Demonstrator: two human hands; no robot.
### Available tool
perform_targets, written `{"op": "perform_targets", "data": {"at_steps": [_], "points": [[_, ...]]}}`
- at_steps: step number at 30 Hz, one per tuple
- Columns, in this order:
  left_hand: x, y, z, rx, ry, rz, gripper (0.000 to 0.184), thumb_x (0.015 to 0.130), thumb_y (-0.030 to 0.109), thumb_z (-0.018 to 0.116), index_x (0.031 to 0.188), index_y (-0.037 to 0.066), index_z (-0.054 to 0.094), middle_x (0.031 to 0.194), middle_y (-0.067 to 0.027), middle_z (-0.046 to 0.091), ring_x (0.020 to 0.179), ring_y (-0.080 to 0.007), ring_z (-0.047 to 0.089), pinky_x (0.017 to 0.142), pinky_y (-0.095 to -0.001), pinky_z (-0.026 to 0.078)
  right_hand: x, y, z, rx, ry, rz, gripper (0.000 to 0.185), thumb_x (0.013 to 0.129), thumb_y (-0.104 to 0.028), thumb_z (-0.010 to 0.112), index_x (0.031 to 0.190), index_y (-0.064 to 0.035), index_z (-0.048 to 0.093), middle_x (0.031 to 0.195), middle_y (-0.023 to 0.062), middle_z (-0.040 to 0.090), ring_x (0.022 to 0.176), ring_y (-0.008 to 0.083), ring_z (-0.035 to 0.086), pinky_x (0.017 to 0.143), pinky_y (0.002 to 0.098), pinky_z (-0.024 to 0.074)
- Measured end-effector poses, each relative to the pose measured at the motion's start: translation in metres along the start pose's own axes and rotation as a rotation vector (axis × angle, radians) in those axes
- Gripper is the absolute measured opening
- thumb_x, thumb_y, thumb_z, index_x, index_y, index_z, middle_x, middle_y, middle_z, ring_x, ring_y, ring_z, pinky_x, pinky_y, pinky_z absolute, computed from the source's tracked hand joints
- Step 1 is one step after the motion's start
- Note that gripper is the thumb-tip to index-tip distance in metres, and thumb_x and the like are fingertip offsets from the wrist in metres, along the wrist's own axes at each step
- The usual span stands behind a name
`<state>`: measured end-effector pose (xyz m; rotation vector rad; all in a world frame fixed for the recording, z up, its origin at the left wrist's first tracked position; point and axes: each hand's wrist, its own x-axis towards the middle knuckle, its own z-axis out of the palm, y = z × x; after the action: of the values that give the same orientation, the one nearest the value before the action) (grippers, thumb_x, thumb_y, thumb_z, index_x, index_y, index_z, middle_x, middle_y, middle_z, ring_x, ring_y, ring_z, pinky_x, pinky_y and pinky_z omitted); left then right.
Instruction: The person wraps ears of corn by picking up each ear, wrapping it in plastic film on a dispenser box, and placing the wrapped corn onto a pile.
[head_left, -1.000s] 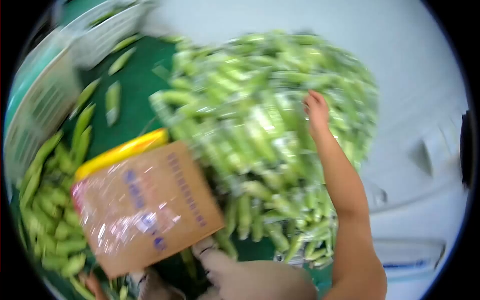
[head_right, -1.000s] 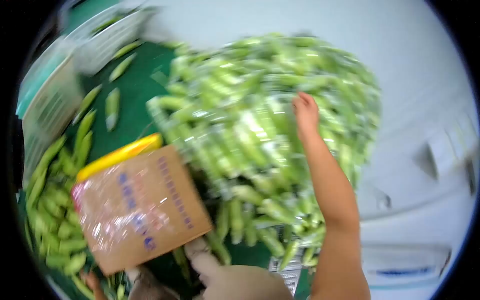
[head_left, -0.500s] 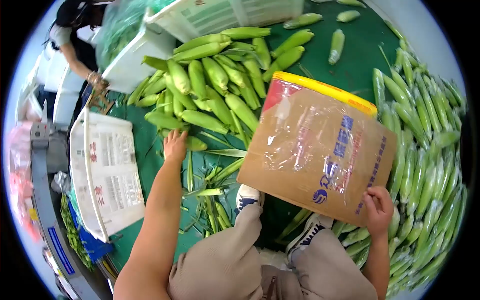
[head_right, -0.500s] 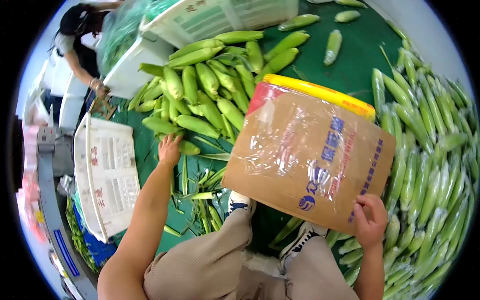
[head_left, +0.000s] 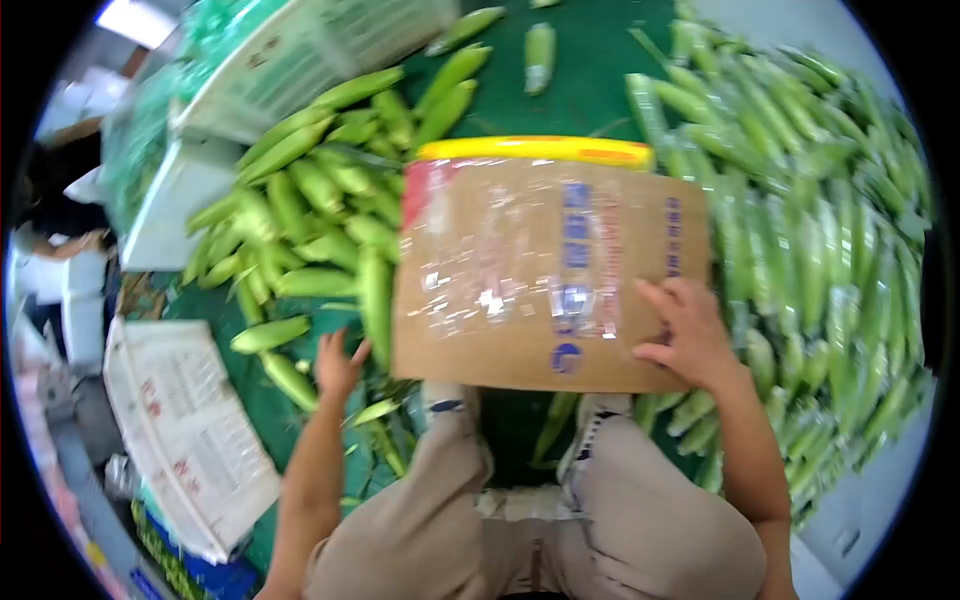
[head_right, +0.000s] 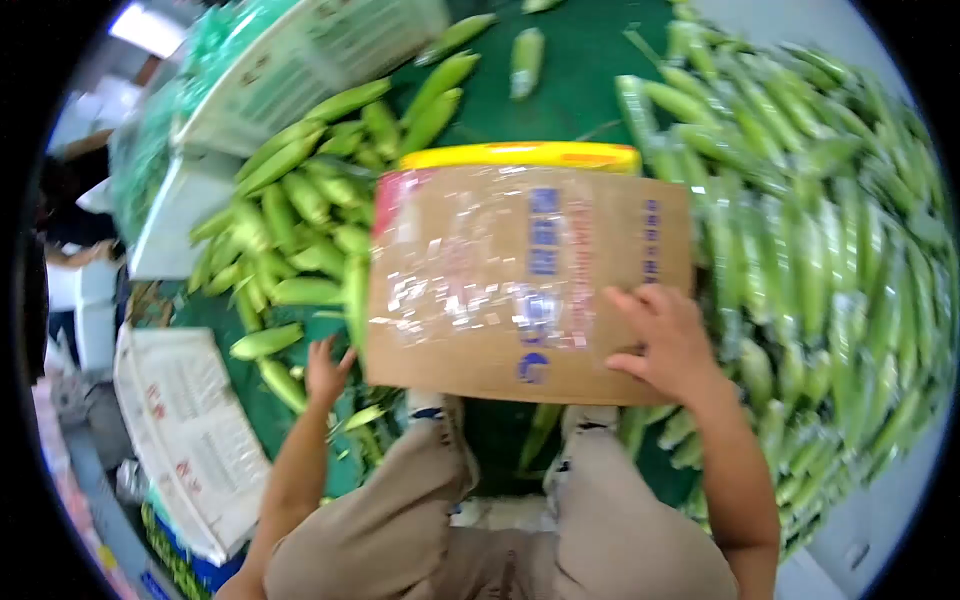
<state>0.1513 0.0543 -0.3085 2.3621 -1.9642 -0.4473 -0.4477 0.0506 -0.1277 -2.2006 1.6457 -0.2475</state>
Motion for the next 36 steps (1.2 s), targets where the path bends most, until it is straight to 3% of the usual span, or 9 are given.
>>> {"op": "perform_targets", "data": {"at_steps": [3, 11, 14, 16, 19, 24, 27, 30, 36], "points": [[0.002, 0.054, 0.009, -0.247, 0.361, -0.3, 0.059, 0.085, 0.052, 0.078, 0.115, 0.003, 0.064, 0.12, -0.0198, 0.057, 0.107, -0.0413, 0.059, 0.09, -0.0486, 0.051, -0.001, -0.001, 0.005, 0.034, 0.003, 0.028, 0.085, 0.066, -0.029, 0.089, 0.143, -0.015, 0.058, 0.124, 0.0103, 0.057, 0.117, 0.0346, 0.054, 0.104, 0.0464, 0.0415], [0.023, 0.061, 0.013, -0.06, -0.006, -0.102, 0.079, 0.072, 0.038, 0.091, 0.136, 0.008, 0.055, 0.126, -0.0204, 0.061, 0.113, -0.0403, 0.062, 0.095, -0.0463, 0.053, 0.0, 0.007, 0.009, 0.083, 0.032, -0.081, 0.074, 0.068, -0.03, 0.088, 0.137, -0.0188, 0.065, 0.117, 0.0077, 0.058, 0.111, 0.0322, 0.055, 0.098, 0.0445, 0.0426], [0.032, 0.073, -0.006, -0.233, -0.173, -0.129, 0.07, 0.079, 0.034, 0.084, 0.135, 0.001, 0.058, 0.104, -0.0167, 0.075, 0.087, -0.0376, 0.071, 0.081, -0.0439, 0.057, 0.001, 0.011, 0.003, 0.106, -0.015, -0.138, 0.071, 0.072, -0.035, 0.087, 0.138, -0.0208, 0.066, 0.109, 0.0064, 0.057, 0.105, 0.0293, 0.054, 0.094, 0.0423, 0.0416], [0.049, 0.045, -0.011, -0.805, -0.61, -0.362, 0.055, 0.084, 0.028, 0.075, 0.129, -0.001, 0.06, 0.102, -0.009, 0.073, 0.089, -0.0224, 0.068, 0.079, -0.039, 0.056, 0.004, 0.01, 0.003, 0.074, -0.049, -0.101, 0.069, 0.073, -0.036, 0.085, 0.138, -0.0231, 0.066, 0.1, 0.0047, 0.055, 0.098, 0.0276, 0.053, 0.089, 0.041, 0.0411], [0.028, 0.022, -0.027, -1.847, -0.749, -0.386, 0.057, 0.083, 0.027, 0.073, 0.131, -0.001, 0.059, 0.119, -0.0171, 0.068, 0.104, -0.0272, 0.067, 0.087, -0.0408, 0.056, 0.011, 0.016, 0.008, 0.036, -0.032, -0.164, 0.061, 0.078, -0.038, 0.082, 0.136, -0.0296, 0.067, 0.091, 0.001, 0.052, 0.09, 0.0242, 0.052, 0.082, 0.0394, 0.0403], [0.023, 0.14, -0.147, -1.644, -0.309, 0.081, 0.068, 0.066, 0.014, 0.068, 0.131, -0.002, 0.055, 0.119, -0.018, 0.065, 0.1, -0.0293, 0.066, 0.089, -0.0447, 0.057, 0.011, 0.026, 0.024, -0.03, 0.089, -0.302, 0.041, 0.083, -0.034, 0.077, 0.123, -0.0327, 0.072, 0.081, -0.0037, 0.051, 0.084, 0.0204, 0.052, 0.077, 0.0372, 0.0398], [0.026, 0.241, -0.193, -1.018, -0.429, 0.206, 0.061, 0.07, 0.0, 0.063, 0.13, -0.002, 0.058, 0.115, -0.0128, 0.067, 0.1, -0.0219, 0.066, 0.091, -0.0348, 0.053, 0.01, 0.025, 0.033, -0.096, 0.105, -0.367, 0.03, 0.084, -0.025, 0.074, 0.114, -0.0271, 0.074, 0.076, -0.0044, 0.05, 0.08, 0.0195, 0.052, 0.076, 0.0357, 0.0398], [0.014, 0.35, -0.156, -0.249, -0.028, 0.814, 0.056, 0.071, 0.008, 0.075, 0.126, 0.007, 0.06, 0.117, -0.0117, 0.065, 0.106, -0.0317, 0.063, 0.091, -0.0417, 0.054, 0.004, 0.023, 0.032, 0.025, 0.197, -0.452, 0.02, 0.087, -0.004, 0.066, 0.104, -0.0129, 0.07, 0.082, -0.0001, 0.061, 0.079, 0.0225, 0.057, 0.076, 0.0354, 0.045], [0.014, 0.375, -0.133, -0.044, -0.12, 0.884, 0.061, 0.069, 0.015, 0.082, 0.126, 0.01, 0.06, 0.12, -0.0115, 0.064, 0.113, -0.0353, 0.059, 0.094, -0.0449, 0.052, -0.029, -0.007, 0.048, 0.804, 0.753, 0.234, 0.012, 0.107, -0.009, 0.054, 0.115, -0.0018, 0.061, 0.111, 0.0127, 0.074, 0.098, 0.0185, 0.07, 0.089, 0.0318, 0.054]]}}
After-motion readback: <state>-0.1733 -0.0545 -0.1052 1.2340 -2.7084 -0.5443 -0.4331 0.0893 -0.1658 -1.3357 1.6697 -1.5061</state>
